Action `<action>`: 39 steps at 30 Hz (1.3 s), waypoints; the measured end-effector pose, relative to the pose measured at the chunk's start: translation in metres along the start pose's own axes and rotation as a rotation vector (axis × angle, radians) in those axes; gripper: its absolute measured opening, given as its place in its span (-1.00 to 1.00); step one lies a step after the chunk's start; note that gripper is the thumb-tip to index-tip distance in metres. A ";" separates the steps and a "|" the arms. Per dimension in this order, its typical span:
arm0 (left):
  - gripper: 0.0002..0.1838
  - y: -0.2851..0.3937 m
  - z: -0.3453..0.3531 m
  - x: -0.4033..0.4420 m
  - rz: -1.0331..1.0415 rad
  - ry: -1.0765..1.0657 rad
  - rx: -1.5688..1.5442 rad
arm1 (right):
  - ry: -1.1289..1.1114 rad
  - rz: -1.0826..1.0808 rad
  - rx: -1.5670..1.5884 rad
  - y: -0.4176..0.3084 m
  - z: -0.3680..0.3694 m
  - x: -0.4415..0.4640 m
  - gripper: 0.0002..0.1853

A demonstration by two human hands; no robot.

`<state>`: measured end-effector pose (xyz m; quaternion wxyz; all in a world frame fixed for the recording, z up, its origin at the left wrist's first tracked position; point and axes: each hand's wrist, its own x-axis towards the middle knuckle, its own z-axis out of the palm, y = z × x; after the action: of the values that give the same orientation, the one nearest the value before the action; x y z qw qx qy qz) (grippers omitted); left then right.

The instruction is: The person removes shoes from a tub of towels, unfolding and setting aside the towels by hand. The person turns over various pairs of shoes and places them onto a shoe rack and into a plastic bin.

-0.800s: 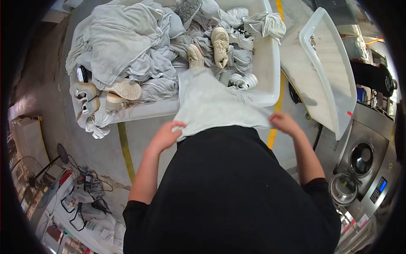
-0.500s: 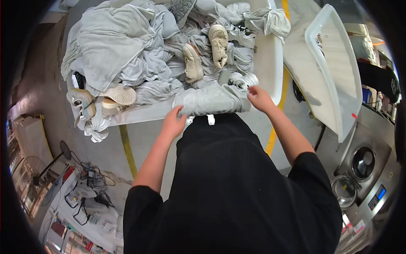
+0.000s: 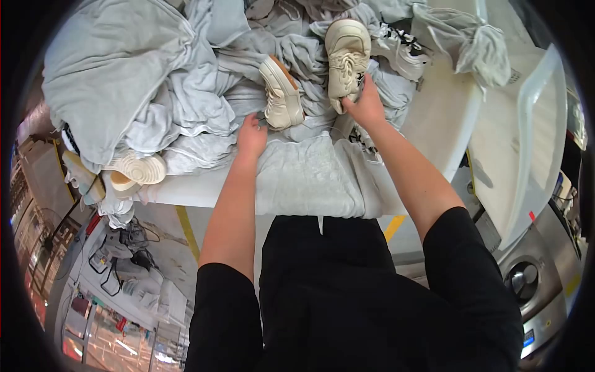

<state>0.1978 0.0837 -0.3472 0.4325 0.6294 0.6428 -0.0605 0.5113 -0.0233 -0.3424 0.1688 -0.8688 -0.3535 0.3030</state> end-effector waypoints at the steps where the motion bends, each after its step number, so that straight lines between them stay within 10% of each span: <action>1: -0.40 -0.004 0.010 0.011 -0.012 -0.002 -0.030 | -0.007 0.007 0.026 0.000 0.001 0.007 0.02; 13: -0.51 0.031 0.031 0.006 0.210 -0.091 -0.058 | -0.308 -0.019 0.830 -0.010 -0.038 -0.025 -0.27; 20: -0.73 0.063 -0.002 -0.047 0.097 -0.053 -0.517 | -0.601 0.439 1.050 -0.022 -0.116 -0.102 -0.54; 39: -0.68 0.067 -0.186 -0.314 0.470 0.083 -0.584 | -0.061 0.009 0.342 -0.205 -0.176 -0.325 -0.14</action>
<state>0.1140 -0.0246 -0.0017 0.5692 0.6118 0.4881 0.2518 0.3352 -0.1279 0.0277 0.3020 -0.8193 -0.2976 0.3860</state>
